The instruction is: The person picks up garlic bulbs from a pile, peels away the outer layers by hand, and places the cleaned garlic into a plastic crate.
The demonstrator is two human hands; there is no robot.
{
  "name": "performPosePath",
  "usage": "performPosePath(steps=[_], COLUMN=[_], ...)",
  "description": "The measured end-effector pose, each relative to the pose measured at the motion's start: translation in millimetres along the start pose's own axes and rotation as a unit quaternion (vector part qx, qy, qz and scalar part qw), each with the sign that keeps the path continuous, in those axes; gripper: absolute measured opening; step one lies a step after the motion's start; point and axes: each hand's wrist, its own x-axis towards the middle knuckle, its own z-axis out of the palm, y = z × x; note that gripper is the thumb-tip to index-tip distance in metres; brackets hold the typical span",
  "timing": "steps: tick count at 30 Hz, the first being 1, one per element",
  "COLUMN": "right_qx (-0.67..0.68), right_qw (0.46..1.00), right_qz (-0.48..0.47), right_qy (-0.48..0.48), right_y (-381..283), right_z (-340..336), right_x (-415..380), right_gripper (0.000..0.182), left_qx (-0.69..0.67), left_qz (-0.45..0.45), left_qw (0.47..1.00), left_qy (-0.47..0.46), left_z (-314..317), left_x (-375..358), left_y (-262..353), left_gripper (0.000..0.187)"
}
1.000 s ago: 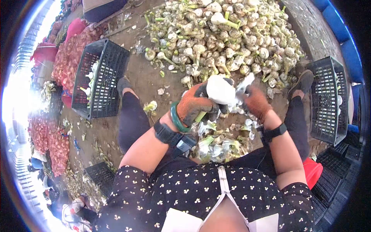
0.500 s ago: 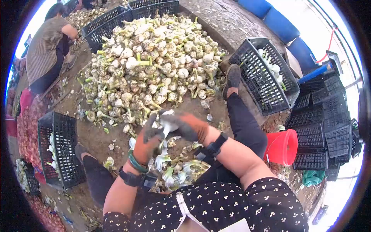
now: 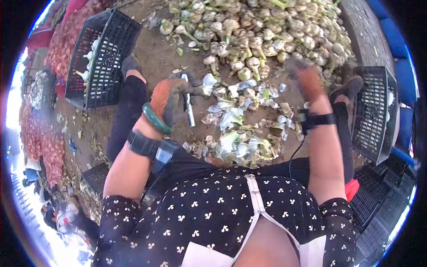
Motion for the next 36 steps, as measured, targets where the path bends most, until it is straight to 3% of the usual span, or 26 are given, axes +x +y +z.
performPosePath(steps=[1,3,5,8,10,12,13,14,15,16,18,20,21,22,24,28,30,31,32,33,35,36], right_qx=[-0.044,-0.024,-0.015,-0.099,-0.070,-0.039,0.134,0.301,0.303,0.418,0.543,0.707,0.750,0.743,0.773,0.766,0.686,0.651,0.651,0.578,0.411,0.413], right_qw=[0.986,0.976,0.967,0.983,0.958,0.969,0.944,0.885,0.935,0.858,0.762,0.641,0.612,0.623,0.605,0.625,0.722,0.756,0.756,0.815,0.910,0.909], right_qz=[0.156,0.132,0.162,0.068,0.156,0.160,0.249,0.326,0.164,0.275,0.340,0.288,0.223,0.224,0.150,0.124,0.074,0.057,0.056,0.035,0.001,-0.001], right_qy=[-0.041,-0.173,-0.197,-0.142,-0.229,-0.187,-0.169,-0.143,-0.086,-0.115,-0.090,-0.084,-0.116,-0.093,-0.115,-0.089,-0.043,-0.040,-0.039,-0.004,0.052,0.049], right_y=[-40.8,-34.4,-45.8,-18.0,-32.9,-27.4,-30.5,-30.8,-18.3,-65.1,-89.8,-109.8,-110.7,-130.9,-133.4,-164.6,-168.2,-164.6,-161.2,-157.6,-150.4,-144.8], right_z=[25.8,94.5,132.7,193.2,174.9,168.4,155.8,144.7,140.8,100.0,73.6,55.8,50.3,35.9,22.2,-19.5,-30.7,-33.4,-32.9,-30.4,-31.3,-28.2], right_x=[-2.8,-3.2,-2.1,-9.3,5.2,10.4,16.0,19.3,7.9,8.8,8.5,2.0,-1.3,-9.7,-19.8,-42.6,-48.3,-49.3,-50.0,-50.6,-50.8,-49.4], right_gripper=[0.044,0.042,0.044,0.046,0.046,0.049,0.052,0.054,0.054,0.049,0.037,0.033,0.030,0.030,0.030,0.038,0.045,0.048,0.048,0.049,0.052,0.052], left_qx=[-0.021,-0.028,-0.101,-0.086,-0.075,0.043,0.063,0.055,0.108,0.162,0.227,0.322,0.374,0.376,0.426,0.370,0.313,0.259,0.202,0.216,0.215,0.214], left_qz=[-0.010,-0.031,-0.010,-0.042,-0.021,-0.043,-0.046,-0.040,-0.061,-0.079,-0.011,-0.019,-0.002,0.007,0.256,0.218,0.217,0.154,0.089,0.049,0.063,0.078], left_qw=[0.999,0.995,0.978,0.984,0.982,0.988,0.986,0.987,0.985,0.979,0.972,0.946,0.927,0.927,0.868,0.901,0.920,0.948,0.968,0.967,0.966,0.964], left_qy=[0.042,0.086,0.182,0.147,0.174,0.142,0.150,0.147,0.119,0.092,0.056,-0.026,-0.018,-0.015,0.005,-0.070,-0.087,-0.104,-0.120,-0.127,-0.132,-0.137], left_z=[-13.1,-23.9,-19.6,-3.5,14.3,18.5,21.1,20.2,17.7,14.6,14.1,37.7,48.8,54.5,62.0,79.7,89.0,93.1,95.1,94.3,96.1,96.2], left_x=[2.3,3.4,8.6,14.3,12.7,11.4,12.8,13.9,16.2,20.0,27.3,20.0,14.6,15.9,22.4,14.9,9.2,5.8,4.1,7.0,12.2,14.9], left_y=[-2.8,-1.2,-5.4,3.2,14.0,17.1,13.8,9.1,0.8,-10.6,-34.1,-27.2,-19.5,-21.5,-28.0,1.7,11.2,17.4,20.8,23.2,20.5,18.9], left_gripper=[0.032,0.031,0.030,0.026,0.025,0.027,0.026,0.026,0.025,0.024,0.025,0.026,0.029,0.029,0.028,0.022,0.020,0.019,0.019,0.022,0.022,0.022])
